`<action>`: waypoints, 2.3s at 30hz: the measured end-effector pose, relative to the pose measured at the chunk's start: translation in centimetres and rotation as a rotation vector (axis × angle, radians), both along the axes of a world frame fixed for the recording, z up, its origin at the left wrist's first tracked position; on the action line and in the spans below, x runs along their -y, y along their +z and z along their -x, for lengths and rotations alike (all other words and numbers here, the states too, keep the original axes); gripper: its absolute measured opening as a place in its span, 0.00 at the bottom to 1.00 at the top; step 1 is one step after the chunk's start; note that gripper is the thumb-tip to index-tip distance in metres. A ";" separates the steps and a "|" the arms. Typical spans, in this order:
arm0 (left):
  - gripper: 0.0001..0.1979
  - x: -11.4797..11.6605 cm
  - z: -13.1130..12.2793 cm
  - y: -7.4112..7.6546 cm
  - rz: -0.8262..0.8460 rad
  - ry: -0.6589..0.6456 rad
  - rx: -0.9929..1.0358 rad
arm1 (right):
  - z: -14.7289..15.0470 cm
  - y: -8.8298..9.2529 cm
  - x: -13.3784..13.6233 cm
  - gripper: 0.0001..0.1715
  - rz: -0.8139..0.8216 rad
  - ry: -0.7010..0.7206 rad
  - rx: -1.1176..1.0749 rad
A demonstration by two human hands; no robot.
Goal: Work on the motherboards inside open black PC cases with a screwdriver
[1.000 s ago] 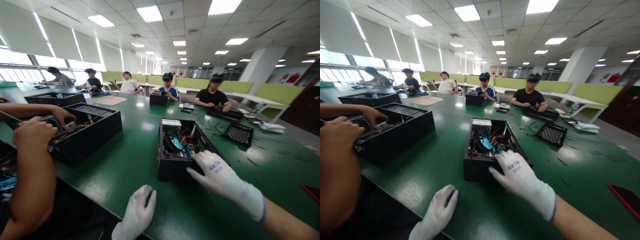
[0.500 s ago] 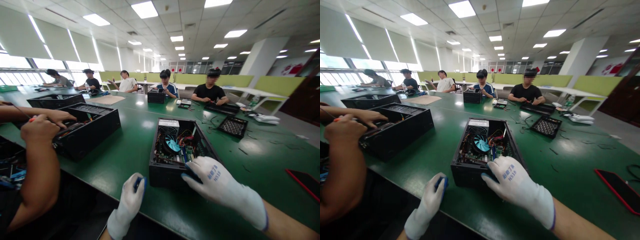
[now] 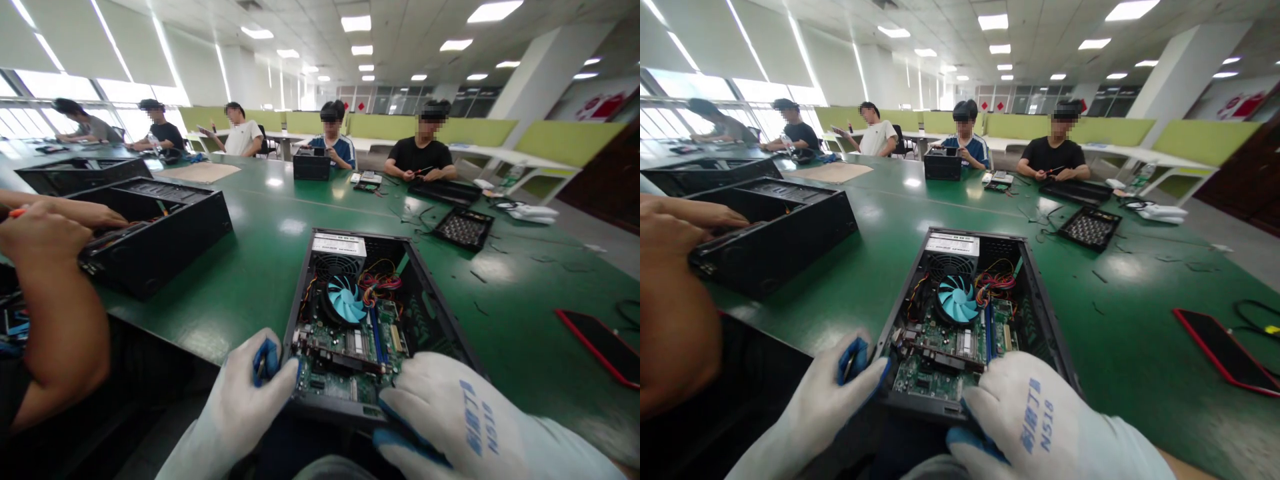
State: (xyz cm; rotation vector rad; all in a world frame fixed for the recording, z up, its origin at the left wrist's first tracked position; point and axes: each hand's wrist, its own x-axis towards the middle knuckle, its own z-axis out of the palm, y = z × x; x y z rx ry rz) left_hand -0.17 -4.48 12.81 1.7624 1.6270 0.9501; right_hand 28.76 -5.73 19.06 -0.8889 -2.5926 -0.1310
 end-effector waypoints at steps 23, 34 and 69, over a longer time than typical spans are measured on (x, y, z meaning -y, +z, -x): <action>0.20 1.3 -0.6 -0.4 0.014 0.037 0.156 | 5.9 -1.5 -11.5 0.19 0.257 -0.260 0.686; 0.22 1.2 -0.1 -1.6 -0.001 0.015 0.155 | 0.1 -1.2 -13.3 0.21 0.174 -0.455 0.622; 0.19 1.5 0.4 1.1 -0.081 0.110 -0.107 | -3.4 -0.3 -14.4 0.28 0.043 -0.343 0.350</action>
